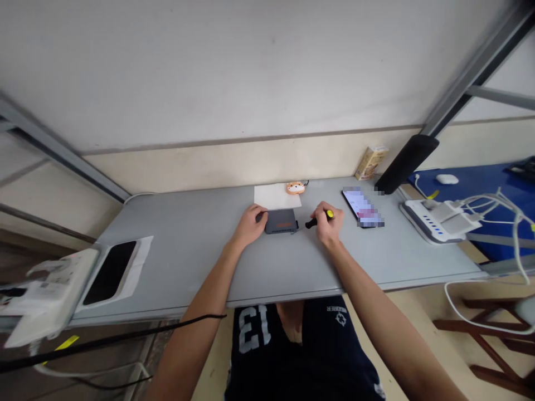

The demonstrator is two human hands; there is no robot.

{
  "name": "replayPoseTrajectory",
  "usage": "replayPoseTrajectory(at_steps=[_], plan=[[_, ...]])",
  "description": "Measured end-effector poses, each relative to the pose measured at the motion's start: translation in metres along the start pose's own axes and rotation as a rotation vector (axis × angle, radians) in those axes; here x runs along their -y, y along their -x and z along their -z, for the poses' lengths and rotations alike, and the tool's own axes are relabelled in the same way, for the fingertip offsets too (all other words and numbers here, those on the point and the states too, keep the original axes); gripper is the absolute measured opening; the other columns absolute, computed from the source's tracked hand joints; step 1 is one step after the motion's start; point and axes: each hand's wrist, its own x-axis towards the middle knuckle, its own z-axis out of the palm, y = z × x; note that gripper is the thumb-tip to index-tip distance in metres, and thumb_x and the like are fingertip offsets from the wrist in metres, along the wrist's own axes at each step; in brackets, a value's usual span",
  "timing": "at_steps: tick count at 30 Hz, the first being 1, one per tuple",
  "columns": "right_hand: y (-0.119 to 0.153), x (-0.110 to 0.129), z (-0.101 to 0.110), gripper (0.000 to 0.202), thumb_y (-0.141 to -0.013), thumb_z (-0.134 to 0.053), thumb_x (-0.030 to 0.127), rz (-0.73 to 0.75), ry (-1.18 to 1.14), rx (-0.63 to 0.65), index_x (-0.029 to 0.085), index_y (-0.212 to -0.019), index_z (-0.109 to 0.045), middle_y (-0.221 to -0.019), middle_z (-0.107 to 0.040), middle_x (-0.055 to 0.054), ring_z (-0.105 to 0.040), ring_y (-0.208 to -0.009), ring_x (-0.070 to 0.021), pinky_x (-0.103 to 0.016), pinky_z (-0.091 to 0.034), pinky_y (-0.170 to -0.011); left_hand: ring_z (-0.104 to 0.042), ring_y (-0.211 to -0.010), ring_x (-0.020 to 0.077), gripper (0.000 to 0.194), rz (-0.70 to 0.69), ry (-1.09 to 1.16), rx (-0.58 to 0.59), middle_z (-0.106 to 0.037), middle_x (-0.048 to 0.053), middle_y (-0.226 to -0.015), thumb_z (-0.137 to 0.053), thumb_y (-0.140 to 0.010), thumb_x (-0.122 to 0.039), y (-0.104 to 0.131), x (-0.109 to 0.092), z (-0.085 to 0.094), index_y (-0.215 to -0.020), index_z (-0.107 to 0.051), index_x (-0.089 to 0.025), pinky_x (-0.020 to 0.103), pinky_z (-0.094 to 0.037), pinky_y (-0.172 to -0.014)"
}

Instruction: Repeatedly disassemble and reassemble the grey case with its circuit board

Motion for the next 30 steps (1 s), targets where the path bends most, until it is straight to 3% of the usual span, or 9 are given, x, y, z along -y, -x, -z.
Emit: replayPoseTrajectory(at_steps=[7,13,19,23,30], plan=[[0.003,0.001,0.002,0.029,-0.081,-0.048,0.018,0.163,0.066,-0.062,0.021,-0.052,-0.055,-0.048,-0.051,0.002,-0.047,-0.047,-0.0125,-0.029,-0.033,-0.05,-0.063,-0.102,0.0191,0.02,-0.046,0.031,-0.049,-0.066,0.005,-0.109,-0.051,-0.1,-0.02,0.002,-0.001,-0.001,-0.108,-0.068,-0.023,0.035,-0.054,-0.093],[0.003,0.002,0.002,0.028,-0.08,-0.049,0.018,0.151,0.087,-0.017,0.021,-0.053,-0.056,-0.05,-0.053,0.002,-0.048,-0.048,-0.0129,-0.029,-0.035,-0.051,-0.062,-0.107,0.0202,0.02,-0.122,-0.022,-0.1,-0.066,0.005,-0.106,-0.05,-0.1,-0.017,0.001,-0.012,0.001,-0.106,-0.068,-0.024,0.037,-0.051,-0.098],[0.003,0.0,0.003,0.028,-0.08,-0.049,0.02,0.137,0.077,-0.064,0.021,-0.053,-0.056,-0.049,-0.052,0.002,-0.047,-0.048,-0.0134,-0.03,-0.033,-0.051,-0.062,-0.101,0.0197,0.022,-0.157,-0.031,-0.144,-0.064,0.005,-0.1,-0.05,-0.098,-0.013,0.001,-0.017,0.003,-0.101,-0.069,-0.024,0.037,-0.051,-0.096],[0.007,0.003,-0.004,0.03,-0.084,-0.049,0.021,0.094,0.049,0.023,0.021,-0.056,-0.057,-0.051,-0.053,0.002,-0.047,-0.05,-0.0136,-0.029,-0.035,-0.053,-0.062,-0.1,0.0194,0.024,-0.166,-0.035,-0.15,-0.064,0.005,-0.099,-0.048,-0.098,-0.011,0.001,-0.018,0.003,-0.099,-0.069,-0.024,0.037,-0.051,-0.095],[0.017,0.016,-0.021,0.03,-0.094,-0.051,0.026,0.129,0.029,0.298,0.02,-0.07,-0.066,-0.065,-0.064,0.0,-0.056,-0.059,-0.0137,-0.028,-0.042,-0.061,-0.063,-0.1,0.0192,0.025,-0.174,-0.033,-0.121,-0.067,0.004,-0.098,-0.049,-0.095,-0.009,0.001,-0.019,0.004,-0.097,-0.069,-0.023,0.035,-0.052,-0.093]])
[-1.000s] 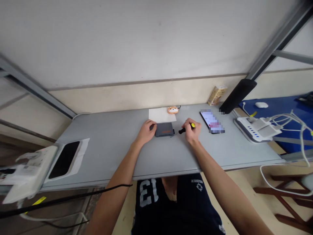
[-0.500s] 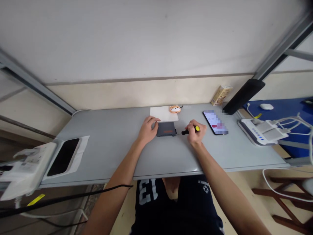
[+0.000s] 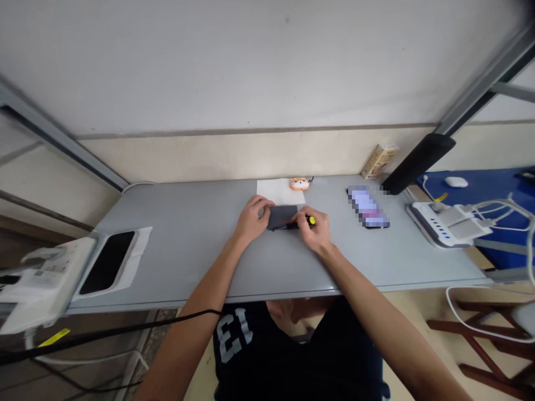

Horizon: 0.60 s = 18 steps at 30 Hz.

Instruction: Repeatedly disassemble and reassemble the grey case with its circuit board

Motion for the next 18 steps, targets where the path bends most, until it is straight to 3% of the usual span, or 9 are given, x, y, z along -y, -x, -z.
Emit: replayPoseTrajectory(at_steps=[7,12,18], plan=[[-0.0016,-0.0011,-0.0004,0.032,-0.096,-0.051,0.028,-0.084,-0.047,-0.035,0.019,-0.069,-0.066,-0.063,-0.063,0.0,-0.055,-0.059,-0.0138,-0.027,-0.042,-0.061,-0.066,-0.091,0.0163,0.025,0.015,0.047,0.058,-0.068,0.002,-0.096,-0.05,-0.092,-0.007,0.0015,0.0002,0.0015,-0.093,-0.07,-0.022,0.031,-0.053,-0.085],[-0.0013,-0.0022,-0.0023,0.031,-0.096,-0.052,0.029,-0.071,-0.047,0.016,0.019,-0.071,-0.068,-0.067,-0.066,-0.001,-0.057,-0.062,-0.014,-0.027,-0.042,-0.063,-0.066,-0.101,0.0176,0.023,-0.004,0.053,0.03,-0.069,0.003,-0.102,-0.051,-0.093,-0.009,0.0007,0.0028,0.0015,-0.093,-0.07,-0.022,0.034,-0.053,-0.095],[0.0,-0.0008,-0.0016,0.034,-0.096,-0.05,0.031,-0.116,-0.072,-0.062,0.019,-0.068,-0.066,-0.065,-0.064,0.0,-0.056,-0.061,-0.0142,-0.028,-0.041,-0.063,-0.066,-0.105,0.0187,0.023,0.015,0.056,0.093,-0.071,0.003,-0.106,-0.052,-0.091,-0.009,0.0018,0.0053,0.0033,-0.094,-0.069,-0.024,0.038,-0.052,-0.1]])
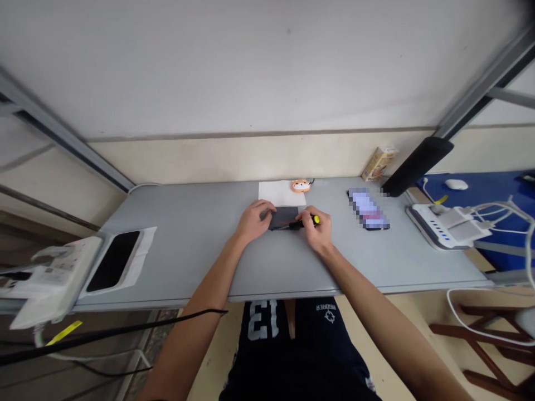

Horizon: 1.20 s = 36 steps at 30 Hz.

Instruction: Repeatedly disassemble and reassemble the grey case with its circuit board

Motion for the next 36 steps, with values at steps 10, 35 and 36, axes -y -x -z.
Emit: replayPoseTrajectory(at_steps=[10,35,36], plan=[[-0.007,0.0,0.001,0.035,-0.093,-0.049,0.034,-0.08,-0.036,-0.024,0.019,-0.066,-0.065,-0.063,-0.061,0.0,-0.053,-0.062,-0.0139,-0.027,-0.041,-0.063,-0.064,-0.104,0.0195,0.021,-0.037,-0.045,0.018,-0.07,0.004,-0.105,-0.053,-0.093,-0.012,-0.001,-0.004,0.002,-0.094,-0.07,-0.023,0.039,-0.052,-0.099],[-0.032,-0.036,0.008,0.033,-0.085,-0.054,0.048,-0.635,-0.404,-0.427,0.019,-0.071,-0.064,-0.058,-0.054,0.002,-0.049,-0.049,-0.0117,-0.026,-0.034,-0.046,-0.064,-0.102,0.02,0.016,0.006,0.044,-0.039,-0.071,0.005,-0.102,-0.061,-0.098,-0.034,-0.004,0.007,-0.006,-0.097,-0.074,-0.024,0.04,-0.052,-0.097],[-0.032,-0.037,0.008,0.033,-0.085,-0.054,0.047,-0.637,-0.413,-0.437,0.019,-0.071,-0.064,-0.057,-0.054,0.002,-0.048,-0.048,-0.0116,-0.026,-0.033,-0.046,-0.065,-0.101,0.0204,0.016,0.048,0.025,-0.08,-0.072,0.006,-0.102,-0.062,-0.097,-0.034,-0.006,0.013,-0.005,-0.096,-0.074,-0.024,0.041,-0.051,-0.096]])
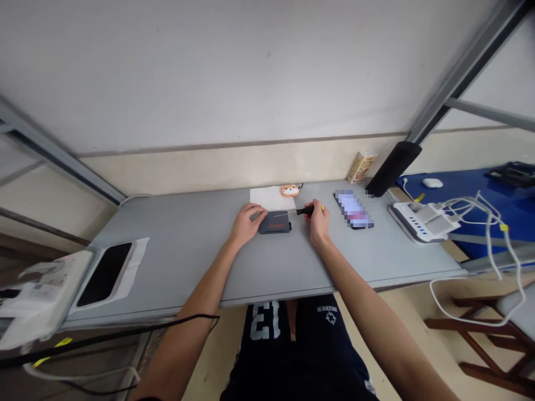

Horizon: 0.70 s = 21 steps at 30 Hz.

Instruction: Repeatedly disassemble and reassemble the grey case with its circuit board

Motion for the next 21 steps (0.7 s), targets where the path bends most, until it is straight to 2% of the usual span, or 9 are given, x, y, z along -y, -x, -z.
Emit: replayPoseTrajectory(at_steps=[4,7,10,13,17,20,21], plan=[[-0.001,0.0,0.0,0.033,-0.084,-0.054,0.047,-0.016,-0.02,-0.01,0.019,-0.072,-0.064,-0.056,-0.053,0.003,-0.046,-0.048,-0.0111,-0.025,-0.032,-0.045,-0.063,-0.092,0.0224,0.012,0.148,-0.159,-0.03,-0.074,0.006,-0.096,-0.068,-0.091,-0.031,-0.018,0.028,0.005,-0.09,-0.076,-0.023,0.042,-0.05,-0.092],[-0.001,-0.001,0.0,0.032,-0.084,-0.055,0.048,-0.03,-0.025,-0.005,0.019,-0.072,-0.064,-0.058,-0.054,0.003,-0.047,-0.049,-0.0108,-0.025,-0.034,-0.046,-0.061,-0.088,0.0228,0.007,0.161,-0.204,-0.03,-0.071,0.006,-0.087,-0.072,-0.086,-0.028,-0.033,0.043,0.006,-0.086,-0.078,-0.023,0.042,-0.049,-0.091],[-0.001,-0.001,0.0,0.032,-0.084,-0.055,0.048,-0.023,-0.017,0.004,0.019,-0.073,-0.063,-0.061,-0.055,0.003,-0.048,-0.05,-0.0111,-0.025,-0.035,-0.047,-0.059,-0.088,0.023,0.008,0.151,-0.226,-0.021,-0.067,0.005,-0.081,-0.074,-0.084,-0.03,-0.043,0.048,0.002,-0.085,-0.079,-0.025,0.041,-0.049,-0.09],[-0.001,-0.001,0.001,0.032,-0.084,-0.054,0.047,-0.019,-0.011,0.007,0.019,-0.073,-0.064,-0.063,-0.056,0.002,-0.048,-0.051,-0.0115,-0.025,-0.037,-0.048,-0.059,-0.089,0.0242,0.011,0.145,-0.232,-0.003,-0.067,0.006,-0.084,-0.075,-0.083,-0.034,-0.043,0.045,0.002,-0.087,-0.079,-0.024,0.041,-0.049,-0.09],[-0.002,-0.001,0.001,0.032,-0.085,-0.054,0.047,-0.022,-0.012,-0.005,0.019,-0.073,-0.064,-0.063,-0.056,0.001,-0.049,-0.052,-0.0117,-0.025,-0.037,-0.047,-0.06,-0.091,0.0231,0.017,0.116,-0.21,0.023,-0.067,0.006,-0.093,-0.067,-0.09,-0.035,-0.024,0.027,0.008,-0.1,-0.076,-0.024,0.04,-0.048,-0.091],[-0.003,-0.002,0.001,0.032,-0.086,-0.054,0.047,-0.021,0.003,-0.017,0.019,-0.074,-0.064,-0.062,-0.054,0.001,-0.05,-0.052,-0.0122,-0.025,-0.037,-0.047,-0.058,-0.076,0.0174,0.028,0.148,-0.097,0.099,-0.064,0.004,-0.093,-0.058,-0.097,-0.041,-0.004,0.007,0.008,-0.115,-0.07,-0.024,0.033,-0.051,-0.077],[-0.003,-0.002,0.001,0.033,-0.086,-0.053,0.047,-0.016,0.011,-0.022,0.019,-0.074,-0.064,-0.062,-0.054,0.001,-0.05,-0.052,-0.0124,-0.025,-0.037,-0.047,-0.059,-0.078,0.0176,0.03,0.149,-0.09,0.137,-0.064,0.004,-0.095,-0.06,-0.096,-0.043,0.002,0.0,0.007,-0.117,-0.068,-0.024,0.033,-0.051,-0.076]])
